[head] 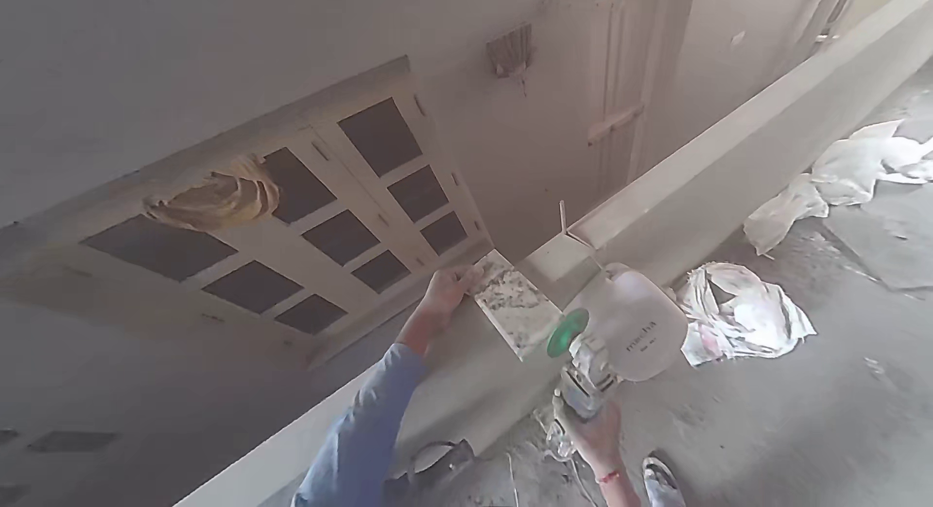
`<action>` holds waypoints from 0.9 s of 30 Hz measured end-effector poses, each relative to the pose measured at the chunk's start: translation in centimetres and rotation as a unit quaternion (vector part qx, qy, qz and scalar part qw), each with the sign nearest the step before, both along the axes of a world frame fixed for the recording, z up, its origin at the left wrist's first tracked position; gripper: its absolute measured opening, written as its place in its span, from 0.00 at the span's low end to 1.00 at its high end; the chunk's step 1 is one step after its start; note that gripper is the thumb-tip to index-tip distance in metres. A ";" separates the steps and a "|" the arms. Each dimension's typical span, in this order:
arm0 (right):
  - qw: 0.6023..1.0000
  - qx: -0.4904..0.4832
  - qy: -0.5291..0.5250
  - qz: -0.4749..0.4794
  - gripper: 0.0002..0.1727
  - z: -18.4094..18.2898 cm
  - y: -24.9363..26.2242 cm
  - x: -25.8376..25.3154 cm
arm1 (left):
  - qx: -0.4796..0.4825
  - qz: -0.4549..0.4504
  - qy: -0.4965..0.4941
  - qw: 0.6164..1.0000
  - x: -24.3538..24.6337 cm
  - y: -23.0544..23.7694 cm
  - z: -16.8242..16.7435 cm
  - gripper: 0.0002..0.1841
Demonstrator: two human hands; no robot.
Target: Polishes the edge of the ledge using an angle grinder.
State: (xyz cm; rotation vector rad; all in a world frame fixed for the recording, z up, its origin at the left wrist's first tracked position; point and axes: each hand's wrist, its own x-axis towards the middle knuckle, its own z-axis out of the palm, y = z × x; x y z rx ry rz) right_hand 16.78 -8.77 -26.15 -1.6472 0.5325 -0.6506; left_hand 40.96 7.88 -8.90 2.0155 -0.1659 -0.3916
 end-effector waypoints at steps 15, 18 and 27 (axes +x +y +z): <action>0.999 -0.003 -0.042 0.013 0.45 -1.5 2.2 -0.2 | 0.029 0.009 -0.013 0.999 -0.3 -0.2 0.4 0.13; 0.999 -0.027 -0.014 -0.008 0.51 -0.8 0.2 0.5 | 0.024 0.012 -0.003 1.000 -0.3 -0.1 0.5 0.14; 0.984 -0.143 -0.061 0.091 0.39 -0.6 0.4 -1.7 | -0.028 -0.025 -0.006 0.999 0.5 0.6 -0.3 0.14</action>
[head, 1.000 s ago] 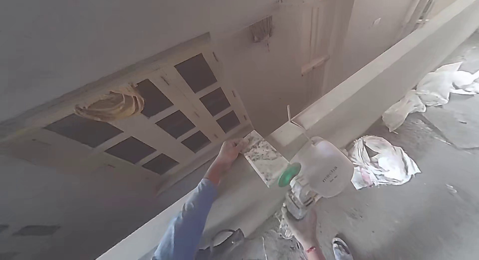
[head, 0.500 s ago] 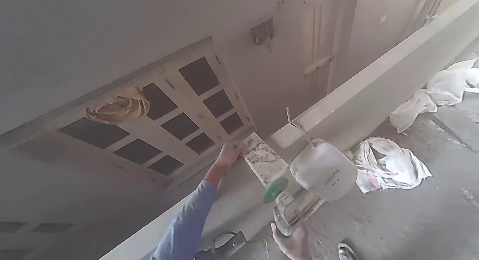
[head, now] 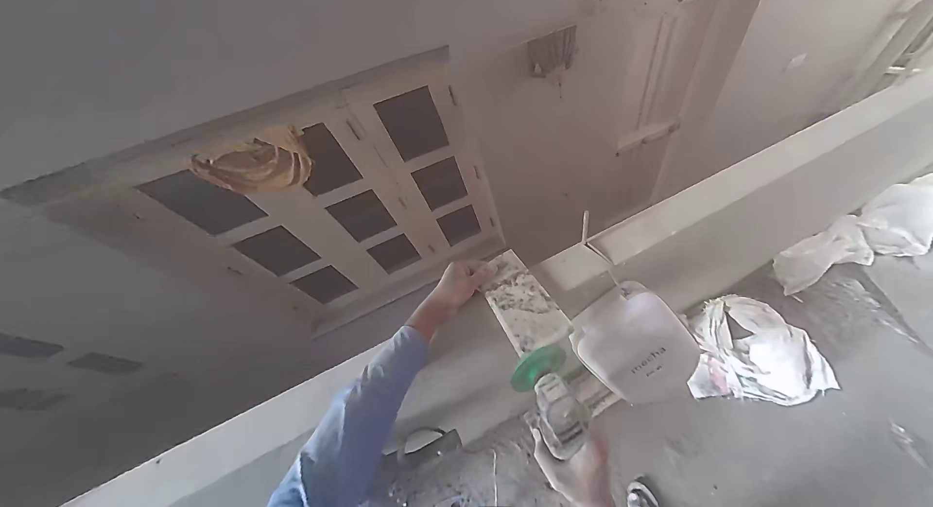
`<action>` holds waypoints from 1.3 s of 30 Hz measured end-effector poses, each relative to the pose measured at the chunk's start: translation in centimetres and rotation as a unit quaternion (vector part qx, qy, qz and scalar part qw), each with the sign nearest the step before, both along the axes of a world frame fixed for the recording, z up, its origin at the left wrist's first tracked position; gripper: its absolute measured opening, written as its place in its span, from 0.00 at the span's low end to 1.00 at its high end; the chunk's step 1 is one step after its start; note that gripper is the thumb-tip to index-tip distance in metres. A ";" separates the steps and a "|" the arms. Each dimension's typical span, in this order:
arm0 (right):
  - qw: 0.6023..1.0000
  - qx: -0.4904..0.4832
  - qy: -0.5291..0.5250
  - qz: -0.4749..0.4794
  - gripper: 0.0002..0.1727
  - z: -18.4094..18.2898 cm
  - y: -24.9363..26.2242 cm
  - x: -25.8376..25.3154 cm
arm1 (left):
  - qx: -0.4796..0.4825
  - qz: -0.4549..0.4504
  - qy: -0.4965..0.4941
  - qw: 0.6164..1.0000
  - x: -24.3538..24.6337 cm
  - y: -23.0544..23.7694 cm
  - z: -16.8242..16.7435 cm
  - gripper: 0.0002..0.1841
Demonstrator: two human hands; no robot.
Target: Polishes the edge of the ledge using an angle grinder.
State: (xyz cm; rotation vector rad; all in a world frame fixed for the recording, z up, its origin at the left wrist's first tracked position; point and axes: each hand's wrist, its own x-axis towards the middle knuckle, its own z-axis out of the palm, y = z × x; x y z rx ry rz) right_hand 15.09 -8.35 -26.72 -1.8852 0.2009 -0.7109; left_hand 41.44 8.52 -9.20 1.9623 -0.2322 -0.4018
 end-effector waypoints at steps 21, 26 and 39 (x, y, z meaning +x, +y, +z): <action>0.971 -0.081 0.223 -0.005 0.38 8.8 -5.8 -2.7 | 0.032 0.033 0.009 0.999 -0.5 -0.2 0.4 0.15; 0.961 -0.141 0.236 0.029 0.41 9.4 -5.5 -3.1 | 0.024 0.027 0.015 0.999 -0.2 0.0 -0.1 0.14; 0.961 -0.112 0.250 0.027 0.40 9.9 -5.0 -3.1 | 0.040 0.025 0.012 0.999 0.0 0.0 -0.1 0.14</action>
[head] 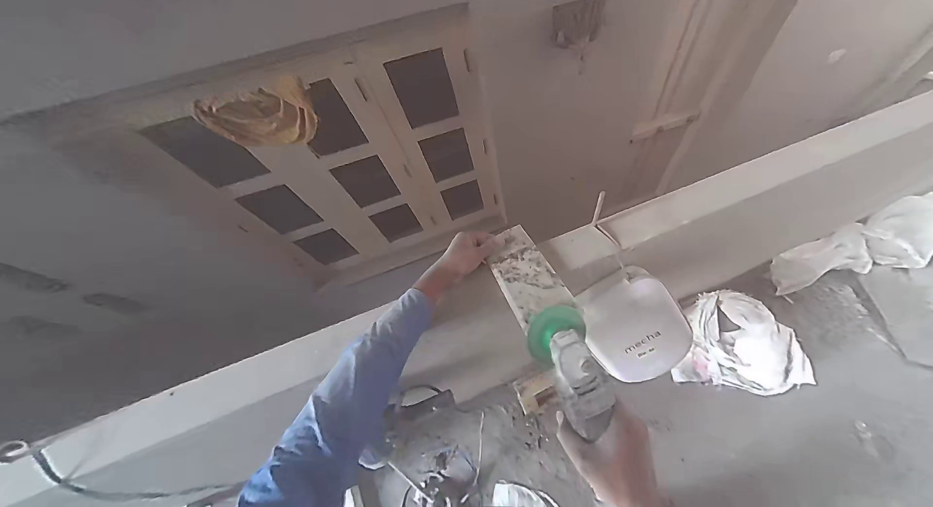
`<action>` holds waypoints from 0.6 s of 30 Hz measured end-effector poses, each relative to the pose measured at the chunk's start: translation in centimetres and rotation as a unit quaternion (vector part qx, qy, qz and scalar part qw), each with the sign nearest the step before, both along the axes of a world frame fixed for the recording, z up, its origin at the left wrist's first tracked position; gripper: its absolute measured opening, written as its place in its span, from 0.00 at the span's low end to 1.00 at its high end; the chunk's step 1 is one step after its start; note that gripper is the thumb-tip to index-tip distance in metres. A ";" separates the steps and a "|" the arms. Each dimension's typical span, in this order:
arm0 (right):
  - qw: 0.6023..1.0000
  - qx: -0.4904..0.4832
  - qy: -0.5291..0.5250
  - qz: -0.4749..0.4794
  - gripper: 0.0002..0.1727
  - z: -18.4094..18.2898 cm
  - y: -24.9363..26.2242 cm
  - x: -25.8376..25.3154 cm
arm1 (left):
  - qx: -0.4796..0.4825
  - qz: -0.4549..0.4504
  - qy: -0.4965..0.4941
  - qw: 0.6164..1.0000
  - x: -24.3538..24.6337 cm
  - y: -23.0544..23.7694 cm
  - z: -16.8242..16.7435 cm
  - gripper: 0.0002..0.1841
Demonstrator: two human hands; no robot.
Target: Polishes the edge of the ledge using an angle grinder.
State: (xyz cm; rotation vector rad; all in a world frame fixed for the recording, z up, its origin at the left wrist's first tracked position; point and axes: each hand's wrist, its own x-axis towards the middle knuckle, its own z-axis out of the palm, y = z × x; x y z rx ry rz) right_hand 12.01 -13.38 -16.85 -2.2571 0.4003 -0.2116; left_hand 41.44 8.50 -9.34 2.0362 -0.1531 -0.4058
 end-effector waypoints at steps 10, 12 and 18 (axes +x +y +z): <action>0.994 0.077 -0.080 -0.004 0.39 -3.7 3.2 0.1 | 0.010 0.011 -0.006 1.000 -0.7 -0.7 0.6 0.14; 0.992 0.087 -0.094 0.002 0.38 -5.0 4.8 -0.1 | 0.047 0.007 -0.014 0.999 -0.6 -1.1 1.1 0.14; 0.972 0.157 -0.169 -0.050 0.37 -8.8 7.8 0.8 | 0.007 0.018 -0.017 1.000 -1.0 -1.4 0.5 0.13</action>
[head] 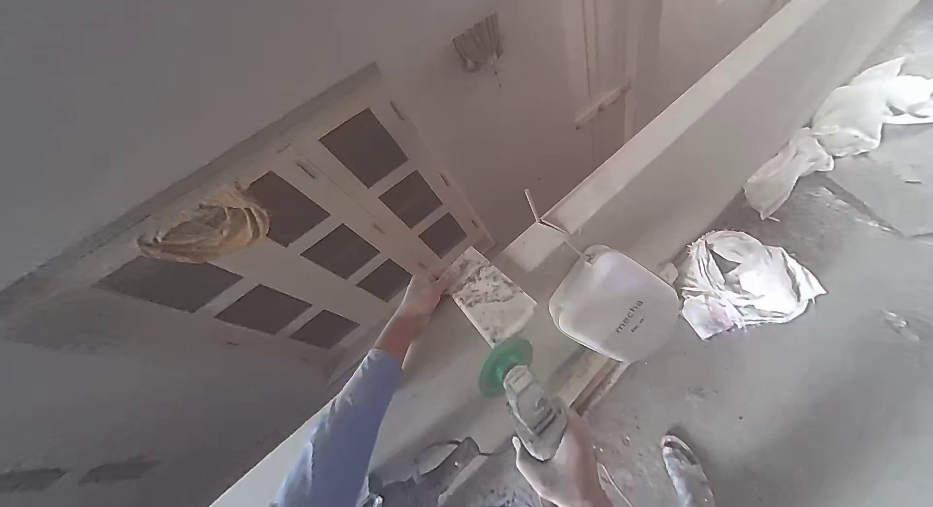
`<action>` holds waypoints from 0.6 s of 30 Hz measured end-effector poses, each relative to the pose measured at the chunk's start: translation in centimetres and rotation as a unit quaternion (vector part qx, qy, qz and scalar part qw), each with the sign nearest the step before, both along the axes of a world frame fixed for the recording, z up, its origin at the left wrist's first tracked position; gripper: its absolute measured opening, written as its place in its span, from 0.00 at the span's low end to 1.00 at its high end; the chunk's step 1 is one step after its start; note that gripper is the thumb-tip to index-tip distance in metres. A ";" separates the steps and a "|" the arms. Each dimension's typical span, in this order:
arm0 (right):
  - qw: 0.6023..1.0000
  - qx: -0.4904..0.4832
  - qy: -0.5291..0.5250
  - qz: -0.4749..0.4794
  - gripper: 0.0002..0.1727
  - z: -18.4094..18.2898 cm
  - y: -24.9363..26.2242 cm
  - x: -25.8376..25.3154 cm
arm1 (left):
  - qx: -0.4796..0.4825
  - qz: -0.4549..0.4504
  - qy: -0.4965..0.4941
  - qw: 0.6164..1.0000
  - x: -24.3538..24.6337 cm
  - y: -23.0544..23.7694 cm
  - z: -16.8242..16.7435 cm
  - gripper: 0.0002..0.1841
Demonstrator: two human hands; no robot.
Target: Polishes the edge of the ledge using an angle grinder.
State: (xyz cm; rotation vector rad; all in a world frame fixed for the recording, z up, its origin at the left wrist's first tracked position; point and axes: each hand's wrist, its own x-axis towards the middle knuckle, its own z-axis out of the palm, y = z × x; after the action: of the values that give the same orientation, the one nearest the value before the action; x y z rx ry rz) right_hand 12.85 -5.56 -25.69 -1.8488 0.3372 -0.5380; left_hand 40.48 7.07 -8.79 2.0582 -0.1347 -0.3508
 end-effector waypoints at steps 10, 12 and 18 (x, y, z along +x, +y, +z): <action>0.973 0.207 -0.099 -0.018 0.36 -1.5 4.2 1.7 | 0.038 0.018 -0.003 0.999 -0.2 -0.5 0.0 0.15; 0.968 0.226 -0.105 -0.035 0.38 -1.8 4.7 2.1 | 0.028 0.022 -0.007 0.999 -0.2 -0.5 -0.1 0.13; 0.963 0.235 -0.131 -0.013 0.39 -1.8 6.0 1.8 | 0.024 0.016 -0.011 1.000 -0.3 -0.6 -0.2 0.13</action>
State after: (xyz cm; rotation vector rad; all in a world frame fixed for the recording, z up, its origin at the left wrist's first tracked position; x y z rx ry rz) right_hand 14.61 0.42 -27.49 -1.2983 0.2824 -0.6506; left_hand 40.15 6.52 -8.99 2.1094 -0.1061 -0.3148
